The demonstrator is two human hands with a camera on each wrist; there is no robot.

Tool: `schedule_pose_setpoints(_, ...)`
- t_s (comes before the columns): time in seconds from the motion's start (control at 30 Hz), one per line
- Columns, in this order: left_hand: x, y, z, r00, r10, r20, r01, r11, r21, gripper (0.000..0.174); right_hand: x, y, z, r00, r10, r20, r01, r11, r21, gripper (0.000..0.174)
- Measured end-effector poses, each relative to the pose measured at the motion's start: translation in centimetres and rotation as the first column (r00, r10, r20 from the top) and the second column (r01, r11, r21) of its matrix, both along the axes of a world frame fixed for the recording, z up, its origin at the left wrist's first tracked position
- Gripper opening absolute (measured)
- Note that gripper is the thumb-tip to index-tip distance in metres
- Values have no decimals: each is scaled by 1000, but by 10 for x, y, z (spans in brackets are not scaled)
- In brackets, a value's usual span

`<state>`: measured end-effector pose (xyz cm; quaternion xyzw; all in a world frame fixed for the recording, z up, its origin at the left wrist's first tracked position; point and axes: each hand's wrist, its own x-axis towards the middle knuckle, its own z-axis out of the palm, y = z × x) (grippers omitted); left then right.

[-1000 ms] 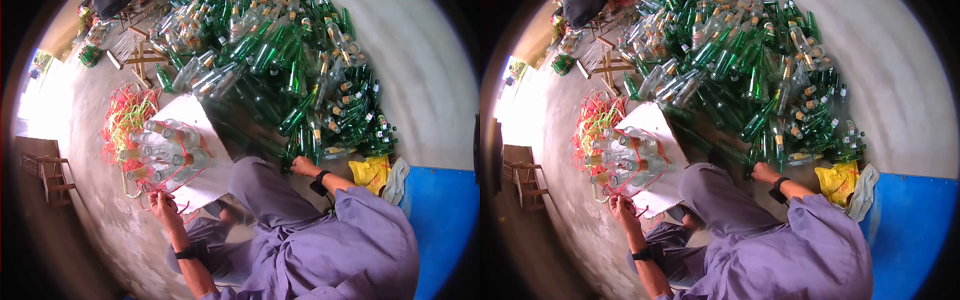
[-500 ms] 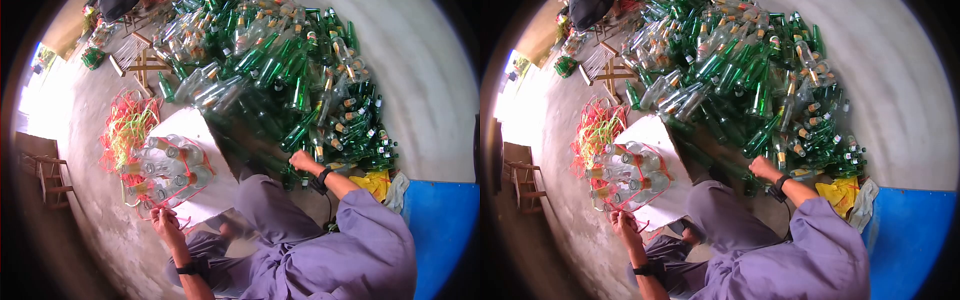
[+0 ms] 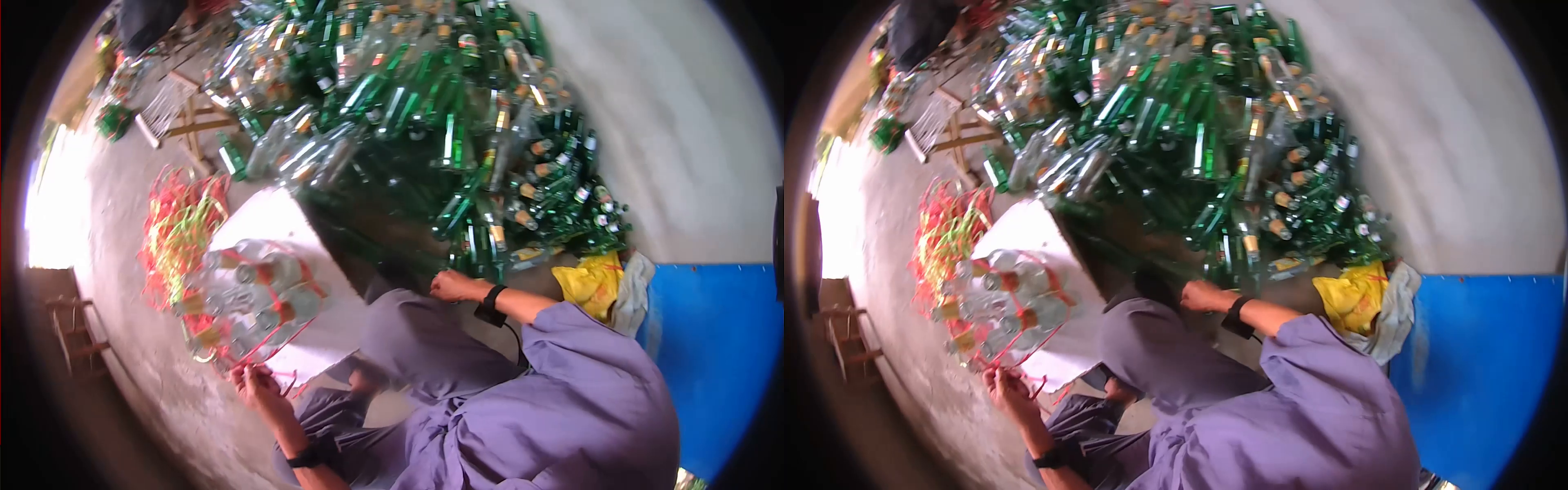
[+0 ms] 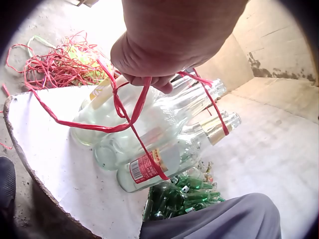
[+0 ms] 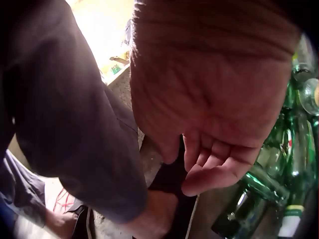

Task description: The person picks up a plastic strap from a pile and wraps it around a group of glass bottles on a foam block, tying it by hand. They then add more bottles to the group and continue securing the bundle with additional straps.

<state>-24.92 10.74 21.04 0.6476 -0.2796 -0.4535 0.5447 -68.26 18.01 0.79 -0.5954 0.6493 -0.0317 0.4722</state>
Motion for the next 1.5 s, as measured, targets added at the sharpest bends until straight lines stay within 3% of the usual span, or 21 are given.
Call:
schedule_pose_setpoints(0.13, -1, 2, 0, 999, -25, 44, 25, 1000, 4, 7, -18, 41, 2, 999, 33, -43, -29, 996, 85, 24)
schedule_pose_setpoints(0.2, -3, 1, 4, 999, -18, 45, 17, 1000, 6, 7, -27, 71, -22, 997, -11, -83, 15, 999, 43, 21)
schedule_pose_setpoints(0.33, 1, 1, -4, 997, -14, 74, 16, 1000, -26, 8, -46, 101, -50, 922, 347, -170, -365, 927, -88, 17)
schedule_pose_setpoints(0.4, -2, 1, 2, 1000, -23, 8, 24, 998, -50, 6, -43, 91, -32, 969, 227, -96, -235, 968, -88, 17)
schedule_pose_setpoints(0.43, -4, 1, 3, 1000, -17, 14, 17, 999, -50, 7, -39, 80, -26, 966, 243, -84, -251, 962, -105, 17)
schedule_pose_setpoints(0.5, -6, 0, 6, 1000, 1, 1, -1, 1000, -21, 8, -33, 58, -13, 991, -133, 23, 128, 979, 160, 19)
schedule_pose_setpoints(0.6, -8, 0, 8, 1000, 13, -6, -13, 1000, -18, 8, -26, -14, 25, 993, -115, 33, 108, 980, 165, 23)
schedule_pose_setpoints(0.67, -6, -2, 8, 1000, 21, -17, -21, 1000, -20, 8, -20, -66, 25, 989, -123, 84, 123, 992, 3, 24)
schedule_pose_setpoints(0.8, -6, -3, 7, 998, 58, 3, -58, 998, -7, 7, 12, -192, 53, 999, -40, 34, 49, 935, -352, 22)
schedule_pose_setpoints(0.87, -4, -3, 4, 995, 96, -11, -96, 995, 12, 6, 34, -246, 56, 1000, -16, 7, 17, 825, -565, 24)
schedule_pose_setpoints(0.93, -8, -5, 9, 993, 112, -21, -112, 993, 21, 7, 58, -295, 57, 997, 3, -78, -50, 787, -615, 31)
schedule_pose_setpoints(1.07, -9, -7, 14, 988, 150, -40, -147, 987, 72, 9, 95, -362, 51, 962, 48, -268, -209, 762, -613, 35)
schedule_pose_setpoints(1.13, -10, -8, 13, 985, 167, -49, -162, 983, 84, 9, 110, -385, 28, 840, 58, -540, -342, 828, -444, 35)
schedule_pose_setpoints(1.2, -3, -4, 5, 987, 155, -42, -151, 984, 91, 5, 118, -401, 12, 811, 54, -583, -366, 824, -432, 33)
schedule_pose_setpoints(1.27, 2, 0, 1, 990, 141, -31, -137, 985, 103, 2, 122, -409, 6, 722, 102, -684, -416, 854, -312, 34)
schedule_pose_setpoints(1.4, 1, -2, 4, 985, 148, -86, -140, 986, 92, 3, 119, -419, -17, 704, 59, -707, -451, 807, -382, 30)
schedule_pose_setpoints(1.47, 0, -4, 6, 982, 152, -109, -143, 986, 84, 4, 109, -424, -17, 726, 113, -679, -464, 809, -361, 27)
schedule_pose_setpoints(1.5, -4, -8, 11, 981, 153, -120, -142, 985, 96, 5, 106, -421, -12, 776, 97, -623, -450, 778, -439, 28)
